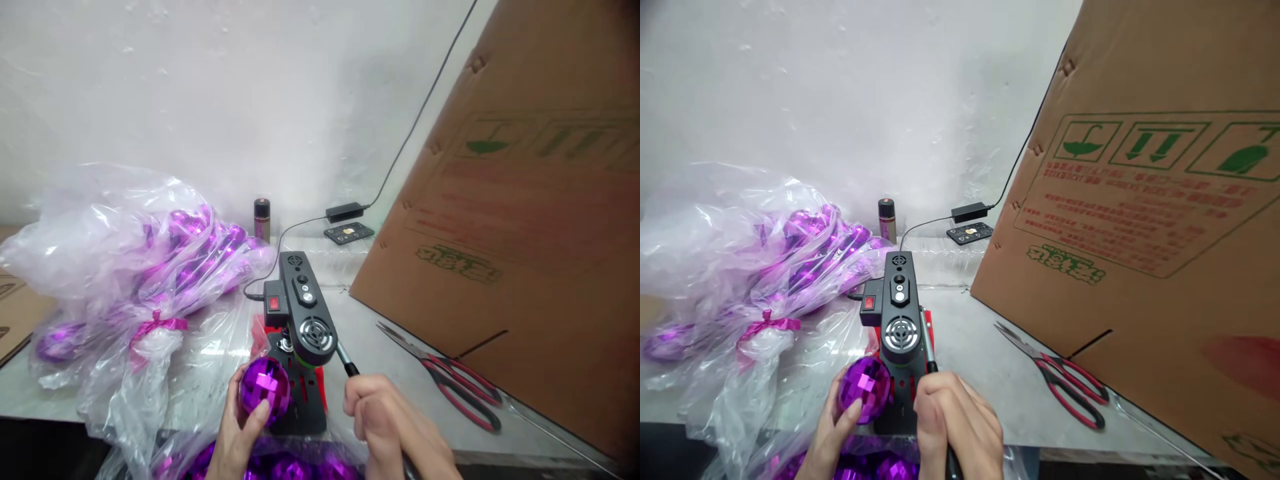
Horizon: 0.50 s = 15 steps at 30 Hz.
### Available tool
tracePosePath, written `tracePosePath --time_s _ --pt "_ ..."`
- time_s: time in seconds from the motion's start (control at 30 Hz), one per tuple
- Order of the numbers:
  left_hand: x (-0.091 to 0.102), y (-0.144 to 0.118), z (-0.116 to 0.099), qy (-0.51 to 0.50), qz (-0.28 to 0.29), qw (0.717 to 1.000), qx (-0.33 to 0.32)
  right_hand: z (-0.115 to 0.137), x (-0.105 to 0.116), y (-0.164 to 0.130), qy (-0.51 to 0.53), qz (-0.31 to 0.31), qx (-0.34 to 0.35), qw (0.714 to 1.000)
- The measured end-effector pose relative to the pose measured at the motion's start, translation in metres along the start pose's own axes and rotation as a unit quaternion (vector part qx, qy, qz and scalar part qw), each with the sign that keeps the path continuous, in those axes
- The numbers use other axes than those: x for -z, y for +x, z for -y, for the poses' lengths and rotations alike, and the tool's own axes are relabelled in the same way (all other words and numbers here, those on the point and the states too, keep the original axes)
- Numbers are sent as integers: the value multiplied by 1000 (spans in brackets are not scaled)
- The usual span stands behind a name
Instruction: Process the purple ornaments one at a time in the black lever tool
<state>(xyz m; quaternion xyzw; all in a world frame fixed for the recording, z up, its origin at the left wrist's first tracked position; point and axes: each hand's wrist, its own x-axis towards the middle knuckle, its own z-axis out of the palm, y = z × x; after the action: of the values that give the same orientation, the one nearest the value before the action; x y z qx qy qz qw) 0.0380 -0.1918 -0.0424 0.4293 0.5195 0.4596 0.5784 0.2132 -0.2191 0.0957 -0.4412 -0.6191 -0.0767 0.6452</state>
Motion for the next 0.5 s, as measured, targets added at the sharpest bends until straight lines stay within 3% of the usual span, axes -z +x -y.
tracePosePath --time_s 0.1,0.23,0.4,0.5 --pt "-6 13 11 36 -13 999 -28 -1 2 6 13 0 -15 1000" --pt "-12 26 19 90 12 993 -72 2 1 10 16 4 -22 1000" --pt "-15 38 24 231 32 965 -122 4 2 10 13 2 -34 999" --pt "-15 43 26 258 34 953 -154 5 3 10 2 6 -35 999"
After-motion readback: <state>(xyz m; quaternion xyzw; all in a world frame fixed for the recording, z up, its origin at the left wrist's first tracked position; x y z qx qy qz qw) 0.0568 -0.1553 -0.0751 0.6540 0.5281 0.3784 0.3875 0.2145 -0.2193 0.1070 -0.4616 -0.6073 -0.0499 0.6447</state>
